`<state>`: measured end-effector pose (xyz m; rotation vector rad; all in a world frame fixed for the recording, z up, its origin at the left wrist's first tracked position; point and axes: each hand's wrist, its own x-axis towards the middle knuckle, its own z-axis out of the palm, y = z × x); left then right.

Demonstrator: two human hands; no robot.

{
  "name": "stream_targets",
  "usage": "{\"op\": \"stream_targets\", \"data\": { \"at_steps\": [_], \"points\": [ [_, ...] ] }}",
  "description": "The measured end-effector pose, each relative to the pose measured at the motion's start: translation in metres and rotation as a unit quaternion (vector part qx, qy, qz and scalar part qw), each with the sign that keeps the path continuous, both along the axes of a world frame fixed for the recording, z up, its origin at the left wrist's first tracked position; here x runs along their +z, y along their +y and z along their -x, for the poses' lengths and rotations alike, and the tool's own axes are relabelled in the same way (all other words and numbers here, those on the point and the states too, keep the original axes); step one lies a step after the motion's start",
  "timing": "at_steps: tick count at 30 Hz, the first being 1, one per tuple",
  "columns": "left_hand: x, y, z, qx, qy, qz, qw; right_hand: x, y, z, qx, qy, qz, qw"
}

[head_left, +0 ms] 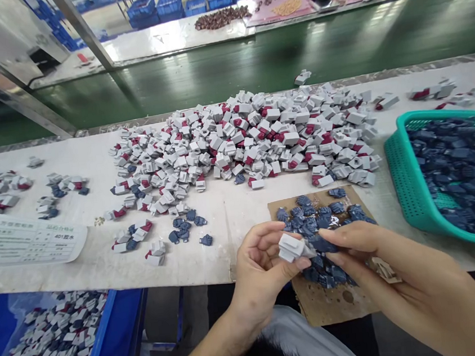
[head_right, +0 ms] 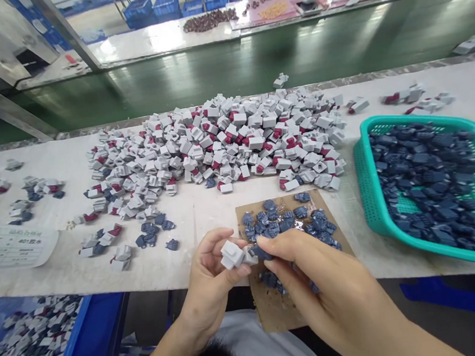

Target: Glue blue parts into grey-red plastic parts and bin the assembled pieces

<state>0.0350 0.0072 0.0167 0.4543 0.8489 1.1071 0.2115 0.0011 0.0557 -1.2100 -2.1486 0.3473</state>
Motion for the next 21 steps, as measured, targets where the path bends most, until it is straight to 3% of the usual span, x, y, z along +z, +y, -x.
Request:
{"op": "stream_targets", "data": {
  "at_steps": [8,12,16,19,21],
  "points": [
    [0.0,-0.002,0.001,-0.012,0.017,-0.025,0.999,0.012,0.006,-0.007,0.087,0.011,0.063,0.994],
    [-0.003,-0.003,-0.005,0.004,0.04,-0.018,0.999,0.005,0.014,-0.009,0.095,0.034,0.132,0.986],
    [-0.006,-0.001,-0.003,-0.001,0.07,-0.019,0.997,-0.007,0.014,-0.001,0.109,0.067,0.147,0.981],
    [0.001,-0.01,0.032,-0.027,0.134,-0.046,0.99,-0.007,0.01,0.0,0.136,0.079,0.165,0.974],
    [0.01,-0.025,0.078,0.047,0.238,-0.039,0.969,-0.005,0.009,-0.016,0.096,0.063,0.146,0.983]
  ]
}}
